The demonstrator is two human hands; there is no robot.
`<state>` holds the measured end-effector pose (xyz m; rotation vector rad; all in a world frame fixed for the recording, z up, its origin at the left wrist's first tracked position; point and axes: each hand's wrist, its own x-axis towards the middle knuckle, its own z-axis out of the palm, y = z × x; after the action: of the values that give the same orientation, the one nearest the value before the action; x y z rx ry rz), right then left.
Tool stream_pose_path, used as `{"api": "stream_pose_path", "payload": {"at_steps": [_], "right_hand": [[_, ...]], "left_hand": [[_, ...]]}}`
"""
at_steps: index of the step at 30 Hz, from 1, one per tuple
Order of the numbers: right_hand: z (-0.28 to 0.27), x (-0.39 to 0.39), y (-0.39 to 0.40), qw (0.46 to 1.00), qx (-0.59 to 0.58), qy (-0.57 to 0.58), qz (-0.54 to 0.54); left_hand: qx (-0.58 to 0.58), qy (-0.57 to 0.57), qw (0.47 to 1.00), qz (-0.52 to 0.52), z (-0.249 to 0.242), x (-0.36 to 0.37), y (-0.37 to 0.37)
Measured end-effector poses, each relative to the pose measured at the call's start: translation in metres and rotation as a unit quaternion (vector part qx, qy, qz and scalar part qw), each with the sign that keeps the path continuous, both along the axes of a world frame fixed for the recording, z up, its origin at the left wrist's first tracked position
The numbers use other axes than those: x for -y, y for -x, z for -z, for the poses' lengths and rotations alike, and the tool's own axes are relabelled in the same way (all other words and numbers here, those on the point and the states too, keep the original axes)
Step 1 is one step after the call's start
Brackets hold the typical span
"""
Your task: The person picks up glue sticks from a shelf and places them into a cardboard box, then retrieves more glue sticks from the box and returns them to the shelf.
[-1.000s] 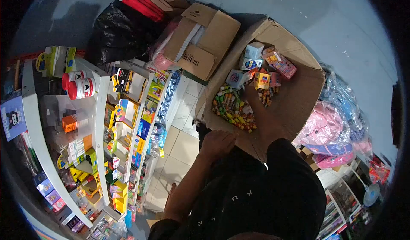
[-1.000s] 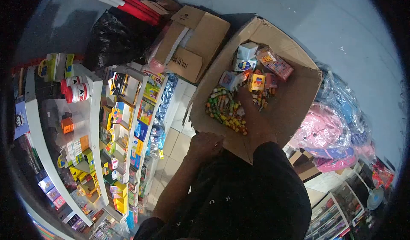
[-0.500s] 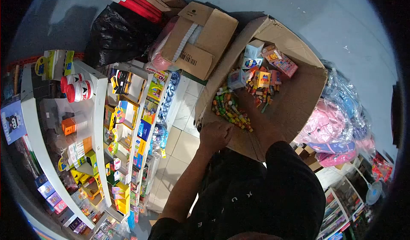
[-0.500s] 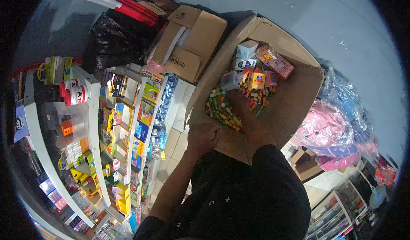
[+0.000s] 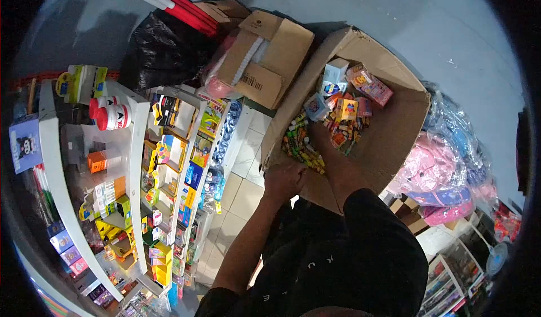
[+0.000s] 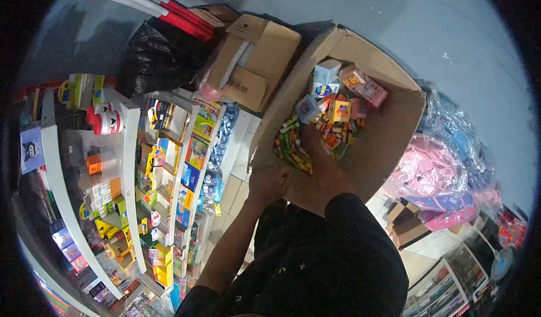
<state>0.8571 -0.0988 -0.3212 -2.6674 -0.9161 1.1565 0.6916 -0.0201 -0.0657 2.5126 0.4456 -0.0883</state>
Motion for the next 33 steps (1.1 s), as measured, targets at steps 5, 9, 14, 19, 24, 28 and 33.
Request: {"api": "stream_pose_path", "payload": {"at_steps": [5, 9, 14, 19, 24, 28, 33], "right_hand": [[-0.076, 0.011, -0.005, 0.994, -0.025, -0.097, 0.038], [-0.076, 0.032, 0.003, 0.997, -0.032, -0.055, 0.03], [-0.138, 0.062, 0.016, 0.986, -0.064, -0.152, 0.011], [-0.162, 0.07, 0.017, 0.97, -0.06, -0.237, 0.007], [-0.281, 0.035, 0.039, 0.916, -0.083, -0.392, -0.012], [-0.359, 0.002, 0.088, 0.883, -0.16, -0.427, -0.112], [-0.394, -0.024, 0.171, 0.849, -0.234, -0.394, -0.263]], "left_hand": [[-0.065, 0.013, 0.998, 0.006, 0.0, -0.003, 0.006], [-0.043, -0.004, 0.999, 0.003, -0.001, -0.001, 0.004], [0.04, 0.078, 0.996, -0.023, -0.006, -0.001, 0.009], [0.16, 0.288, 0.916, -0.228, -0.013, 0.003, 0.022], [0.275, 0.569, 0.665, -0.399, -0.035, 0.0, 0.043], [0.273, 0.718, 0.511, -0.386, -0.063, 0.001, 0.077], [0.346, 0.784, 0.413, -0.309, -0.064, 0.008, 0.16]]}}
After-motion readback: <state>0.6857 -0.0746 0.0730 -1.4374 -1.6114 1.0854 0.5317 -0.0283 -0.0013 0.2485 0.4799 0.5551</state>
